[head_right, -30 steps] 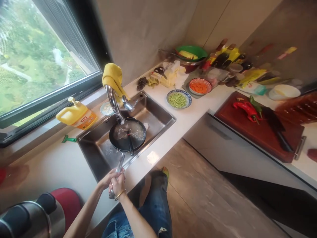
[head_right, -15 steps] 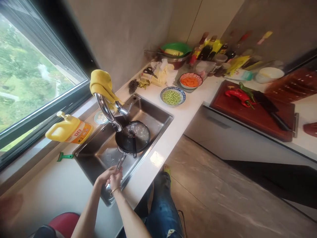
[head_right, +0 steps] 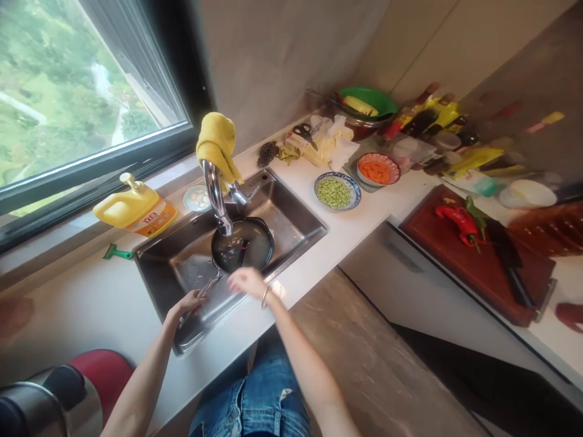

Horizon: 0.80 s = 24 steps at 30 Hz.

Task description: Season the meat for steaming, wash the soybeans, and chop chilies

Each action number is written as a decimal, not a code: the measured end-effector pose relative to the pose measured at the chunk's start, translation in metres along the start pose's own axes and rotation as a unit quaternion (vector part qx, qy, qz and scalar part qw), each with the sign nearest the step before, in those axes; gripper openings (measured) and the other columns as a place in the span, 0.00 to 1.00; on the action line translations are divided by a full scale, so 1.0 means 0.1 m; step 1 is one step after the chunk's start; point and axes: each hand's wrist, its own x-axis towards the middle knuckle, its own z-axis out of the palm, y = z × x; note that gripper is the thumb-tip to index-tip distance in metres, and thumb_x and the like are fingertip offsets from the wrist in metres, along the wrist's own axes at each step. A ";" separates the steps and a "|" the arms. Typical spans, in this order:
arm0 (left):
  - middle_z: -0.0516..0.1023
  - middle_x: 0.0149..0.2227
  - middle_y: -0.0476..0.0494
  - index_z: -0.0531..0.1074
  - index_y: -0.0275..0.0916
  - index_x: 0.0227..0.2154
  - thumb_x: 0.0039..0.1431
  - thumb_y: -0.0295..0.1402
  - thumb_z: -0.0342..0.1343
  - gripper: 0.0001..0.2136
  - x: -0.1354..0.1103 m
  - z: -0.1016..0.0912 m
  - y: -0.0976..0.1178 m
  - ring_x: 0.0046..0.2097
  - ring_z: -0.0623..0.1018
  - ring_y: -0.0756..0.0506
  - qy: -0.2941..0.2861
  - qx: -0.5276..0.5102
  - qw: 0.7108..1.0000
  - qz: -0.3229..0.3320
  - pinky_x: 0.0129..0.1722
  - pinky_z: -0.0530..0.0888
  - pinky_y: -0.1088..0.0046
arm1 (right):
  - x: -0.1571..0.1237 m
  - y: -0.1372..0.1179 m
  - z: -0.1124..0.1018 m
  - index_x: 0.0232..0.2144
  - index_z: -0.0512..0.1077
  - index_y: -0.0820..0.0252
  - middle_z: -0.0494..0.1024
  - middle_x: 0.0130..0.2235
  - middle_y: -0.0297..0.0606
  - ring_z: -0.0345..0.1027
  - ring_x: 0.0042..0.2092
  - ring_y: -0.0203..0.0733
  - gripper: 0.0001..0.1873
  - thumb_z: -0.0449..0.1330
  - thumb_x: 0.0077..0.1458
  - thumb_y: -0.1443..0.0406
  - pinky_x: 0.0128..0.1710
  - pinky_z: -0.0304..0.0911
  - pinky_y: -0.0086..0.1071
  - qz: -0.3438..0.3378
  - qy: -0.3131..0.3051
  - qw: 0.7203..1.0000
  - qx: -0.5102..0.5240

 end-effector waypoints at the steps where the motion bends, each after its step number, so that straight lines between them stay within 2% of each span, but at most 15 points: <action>1: 0.61 0.14 0.57 0.63 0.38 0.28 0.51 0.30 0.54 0.04 -0.01 0.02 0.00 0.15 0.61 0.53 0.011 0.009 1.000 -0.001 0.18 0.59 0.77 | 0.17 -0.13 -0.38 0.38 0.75 0.61 0.79 0.34 0.40 0.75 0.38 0.42 0.12 0.52 0.60 0.66 0.43 0.70 0.40 -0.026 0.024 0.996 -0.086; 2: 0.60 0.14 0.57 0.63 0.38 0.28 0.52 0.29 0.54 0.04 -0.01 0.04 0.01 0.15 0.61 0.53 0.021 0.017 1.000 -0.003 0.18 0.58 0.77 | 0.39 -0.28 -0.72 0.39 0.75 0.62 0.79 0.39 0.44 0.74 0.43 0.44 0.12 0.51 0.59 0.69 0.48 0.68 0.42 -0.055 0.053 0.979 -0.191; 3: 0.60 0.14 0.57 0.64 0.38 0.28 0.52 0.29 0.54 0.04 -0.02 0.05 0.02 0.15 0.61 0.53 0.031 0.024 0.999 -0.008 0.17 0.58 0.77 | 0.65 -0.43 -1.01 0.42 0.74 0.63 0.78 0.44 0.47 0.71 0.50 0.47 0.14 0.51 0.58 0.72 0.53 0.64 0.44 -0.086 0.082 0.947 -0.297; 5: 0.60 0.14 0.57 0.65 0.37 0.30 0.52 0.29 0.54 0.03 -0.05 0.06 0.03 0.16 0.62 0.53 0.049 0.035 0.998 -0.021 0.18 0.59 0.77 | 1.19 -0.71 -1.39 0.50 0.71 0.68 0.72 0.55 0.52 0.59 0.61 0.51 0.21 0.51 0.54 0.76 0.60 0.56 0.47 -0.139 0.119 0.873 -0.452; 7: 0.61 0.15 0.57 0.67 0.37 0.32 0.53 0.29 0.54 0.04 -0.06 0.08 0.03 0.16 0.63 0.52 0.065 0.043 0.996 -0.038 0.18 0.60 0.77 | 1.65 -0.87 -1.53 0.58 0.64 0.71 0.64 0.62 0.53 0.50 0.66 0.51 0.29 0.52 0.52 0.77 0.65 0.45 0.48 -0.169 0.119 0.822 -0.532; 8: 0.61 0.15 0.56 0.68 0.36 0.33 0.53 0.29 0.54 0.05 -0.05 0.09 0.03 0.17 0.64 0.52 0.072 0.047 0.995 -0.047 0.18 0.60 0.77 | 1.81 -0.88 -1.54 0.58 0.63 0.71 0.64 0.62 0.53 0.49 0.66 0.51 0.29 0.52 0.52 0.77 0.65 0.42 0.49 -0.157 0.103 0.805 -0.563; 11: 0.63 0.16 0.55 0.70 0.35 0.37 0.52 0.28 0.54 0.09 -0.01 0.12 -0.01 0.18 0.66 0.51 0.094 0.058 0.991 -0.076 0.19 0.61 0.77 | 2.02 -0.76 -1.48 0.51 0.70 0.71 0.72 0.54 0.54 0.59 0.60 0.52 0.22 0.54 0.53 0.73 0.63 0.45 0.49 -0.086 0.046 0.779 -0.619; 13: 0.64 0.17 0.54 0.71 0.34 0.40 0.51 0.28 0.55 0.12 0.03 0.14 -0.04 0.19 0.67 0.50 0.106 0.063 0.988 -0.091 0.20 0.62 0.77 | 1.98 -0.61 -1.47 0.47 0.72 0.71 0.75 0.50 0.54 0.64 0.55 0.51 0.18 0.54 0.54 0.73 0.61 0.51 0.46 -0.070 0.031 0.776 -0.626; 15: 0.66 0.18 0.53 0.72 0.35 0.41 0.50 0.28 0.56 0.13 0.07 0.16 -0.07 0.20 0.68 0.49 0.113 0.063 0.986 -0.101 0.21 0.63 0.76 | 1.89 -0.47 -1.48 0.50 0.71 0.71 0.74 0.51 0.54 0.64 0.56 0.51 0.21 0.52 0.54 0.73 0.60 0.53 0.44 -0.094 0.034 0.788 -0.608; 18: 0.68 0.20 0.51 0.73 0.36 0.39 0.47 0.28 0.58 0.13 0.11 0.22 -0.13 0.21 0.69 0.48 0.118 0.053 0.986 -0.110 0.22 0.64 0.75 | 1.80 -0.34 -1.51 0.58 0.64 0.71 0.65 0.61 0.55 0.57 0.62 0.51 0.28 0.52 0.53 0.74 0.62 0.53 0.41 -0.118 0.045 0.832 -0.541; 21: 0.69 0.21 0.50 0.73 0.37 0.38 0.45 0.27 0.58 0.13 0.14 0.31 -0.21 0.22 0.70 0.48 0.121 0.035 0.985 -0.116 0.23 0.64 0.75 | 1.77 -0.29 -1.49 0.63 0.57 0.72 0.54 0.67 0.56 0.51 0.66 0.50 0.33 0.53 0.54 0.72 0.63 0.52 0.38 -0.079 0.077 0.889 -0.444; 24: 0.70 0.21 0.49 0.73 0.36 0.37 0.44 0.26 0.58 0.13 0.18 0.42 -0.29 0.24 0.71 0.47 0.117 0.016 0.985 -0.124 0.24 0.65 0.75 | 1.72 -0.28 -1.48 0.64 0.54 0.72 0.50 0.67 0.59 0.47 0.68 0.51 0.35 0.54 0.55 0.69 0.64 0.52 0.39 -0.047 0.109 0.912 -0.393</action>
